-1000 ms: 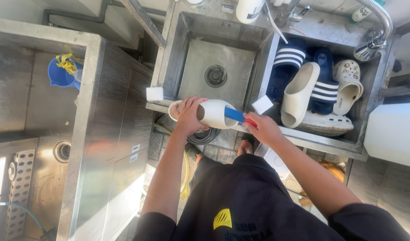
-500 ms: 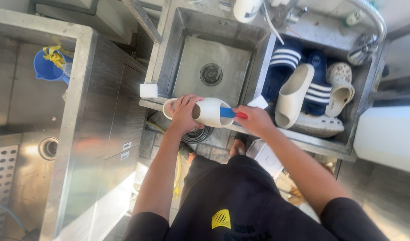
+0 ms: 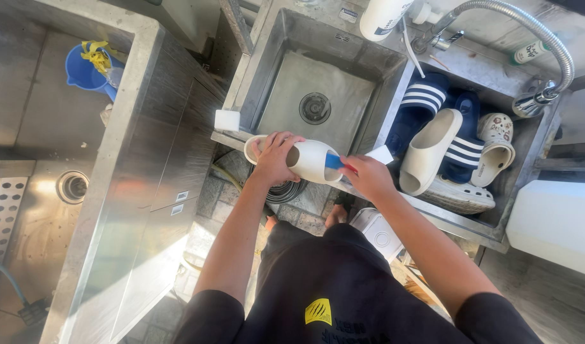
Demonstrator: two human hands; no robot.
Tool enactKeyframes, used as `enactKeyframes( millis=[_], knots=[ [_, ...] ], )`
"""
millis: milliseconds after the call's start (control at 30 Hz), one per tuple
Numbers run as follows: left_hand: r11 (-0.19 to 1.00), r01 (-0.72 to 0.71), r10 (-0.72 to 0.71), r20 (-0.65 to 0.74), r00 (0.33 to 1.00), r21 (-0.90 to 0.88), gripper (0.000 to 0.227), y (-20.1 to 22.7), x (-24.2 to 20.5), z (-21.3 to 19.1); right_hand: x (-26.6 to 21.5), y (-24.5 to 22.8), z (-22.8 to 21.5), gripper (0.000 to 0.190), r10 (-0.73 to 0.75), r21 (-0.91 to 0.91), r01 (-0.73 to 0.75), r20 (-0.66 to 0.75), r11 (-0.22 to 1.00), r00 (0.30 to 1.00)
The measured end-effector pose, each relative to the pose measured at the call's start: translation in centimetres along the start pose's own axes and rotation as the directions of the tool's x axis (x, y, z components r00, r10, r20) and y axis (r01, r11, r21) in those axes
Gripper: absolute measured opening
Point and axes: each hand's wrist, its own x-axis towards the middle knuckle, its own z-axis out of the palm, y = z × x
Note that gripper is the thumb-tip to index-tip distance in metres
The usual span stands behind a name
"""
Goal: The person cleans a white slide sandal using a white sponge and a blue brush. They scrub the interior and exterior surfaces of the slide over a stainless steel sink.
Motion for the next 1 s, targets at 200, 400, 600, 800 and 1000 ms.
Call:
enactKeyframes(
  millis=[200, 400, 600, 800, 1000],
  knots=[
    [1.0, 0.028, -0.028, -0.011, 1.0, -0.002, 0.111, 0.0, 0.2, 0.5, -0.3, -0.7, -1.7, 0.036, 0.19, 0.037, -0.201, 0.202, 0.979, 0.961],
    [1.0, 0.02, -0.02, -0.023, 1.0, 0.009, 0.111, -0.2, 0.1, 0.7, -2.1, 0.3, -2.3, 0.037, 0.19, -0.045, -0.185, 0.186, 0.982, 0.964],
    [1.0, 0.008, -0.007, -0.044, 0.999, 0.006, 0.11, -0.2, 0.4, 0.8, -1.2, 0.0, -0.8, 0.034, -0.002, -0.017, 0.004, 0.133, 1.0, 0.991],
    [1.0, 0.003, -0.003, -0.065, 0.998, 0.0, 0.11, -0.3, 0.5, 0.9, -4.1, 1.7, -3.7, 0.03, 0.047, -0.118, -0.048, -0.011, 0.992, 0.999],
    [1.0, 0.015, -0.017, -0.061, 0.998, -0.025, 0.106, -0.1, 0.4, 0.4, -6.1, 0.4, -1.3, 0.031, 0.012, -0.047, -0.014, -0.049, 0.999, 0.999]
  ],
)
